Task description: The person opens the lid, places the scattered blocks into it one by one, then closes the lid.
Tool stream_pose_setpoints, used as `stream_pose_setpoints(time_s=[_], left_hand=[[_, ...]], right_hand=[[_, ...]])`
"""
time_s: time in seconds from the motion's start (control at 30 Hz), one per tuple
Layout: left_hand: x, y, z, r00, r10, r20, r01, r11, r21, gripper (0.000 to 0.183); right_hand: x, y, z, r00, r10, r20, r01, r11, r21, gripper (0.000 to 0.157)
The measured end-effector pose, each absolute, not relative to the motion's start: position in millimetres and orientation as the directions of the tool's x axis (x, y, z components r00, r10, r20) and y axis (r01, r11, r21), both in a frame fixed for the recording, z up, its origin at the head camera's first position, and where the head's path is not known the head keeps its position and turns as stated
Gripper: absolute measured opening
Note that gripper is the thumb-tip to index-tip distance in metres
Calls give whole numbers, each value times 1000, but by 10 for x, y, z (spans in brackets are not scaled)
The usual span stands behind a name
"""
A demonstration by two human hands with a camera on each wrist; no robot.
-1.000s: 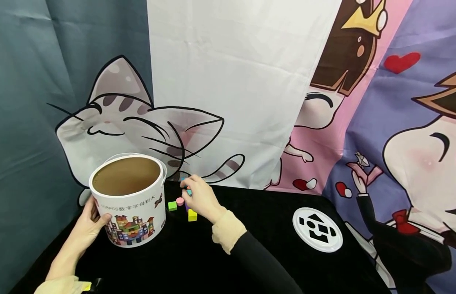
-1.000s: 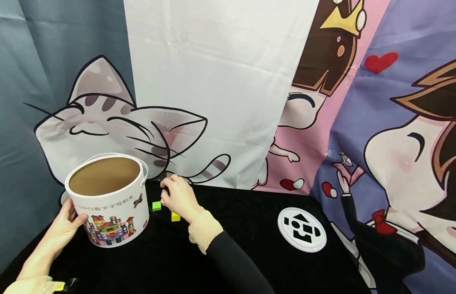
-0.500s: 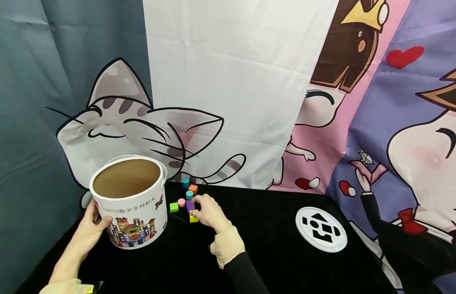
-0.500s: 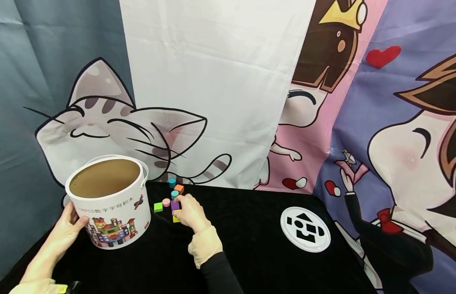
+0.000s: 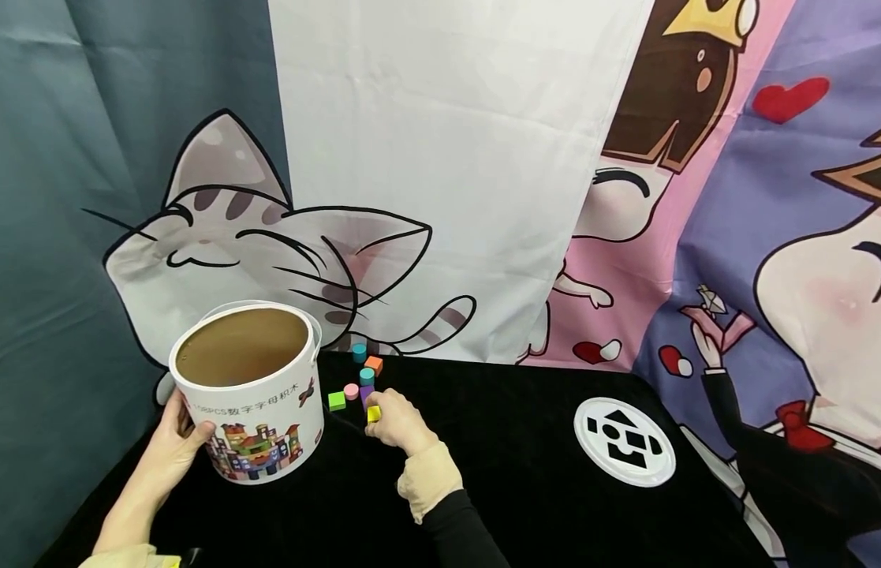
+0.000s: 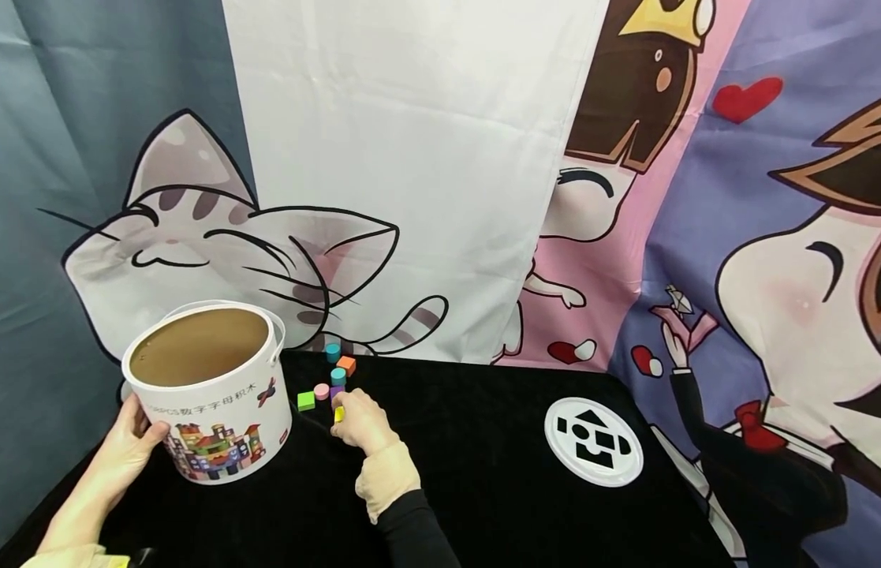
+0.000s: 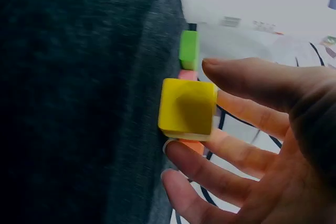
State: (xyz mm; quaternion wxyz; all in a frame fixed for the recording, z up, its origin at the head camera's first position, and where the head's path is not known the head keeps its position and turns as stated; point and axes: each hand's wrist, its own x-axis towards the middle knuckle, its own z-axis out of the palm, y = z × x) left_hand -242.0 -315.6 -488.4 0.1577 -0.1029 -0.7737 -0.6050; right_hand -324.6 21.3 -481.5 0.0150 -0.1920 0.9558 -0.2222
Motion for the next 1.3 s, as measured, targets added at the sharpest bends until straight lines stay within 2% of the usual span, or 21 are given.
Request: stream_pose_setpoints(time_s=[0.23, 0.5, 0.67, 1.13, 1.3], left_hand=[[-2399, -3145, -4864, -921, -33, 387, 366, 261, 893, 78], [-2374, -3141, -4883, -923, -29, 383, 364, 254, 896, 77], [-2370, -3148, -4892, -921, -29, 388, 370, 247, 896, 77], [-2398, -3143, -4886, -910, -36, 413, 391, 253, 885, 77], [-2384, -3137, -4905, -913, -40, 406, 382, 263, 886, 77]], right_hand=[[-3238, 179, -4866, -898, -428, 104, -433, 815, -386, 33], [-3223, 247, -4883, -891, -442, 102, -443, 797, -412, 27], [-3234, 295, -4834, -883, -454, 118, -457, 777, -433, 29], [-3140, 448, -4462, -834, -498, 240, -551, 712, -436, 27], [-3059, 487, -4333, -839, -489, 238, -539, 689, -485, 26]])
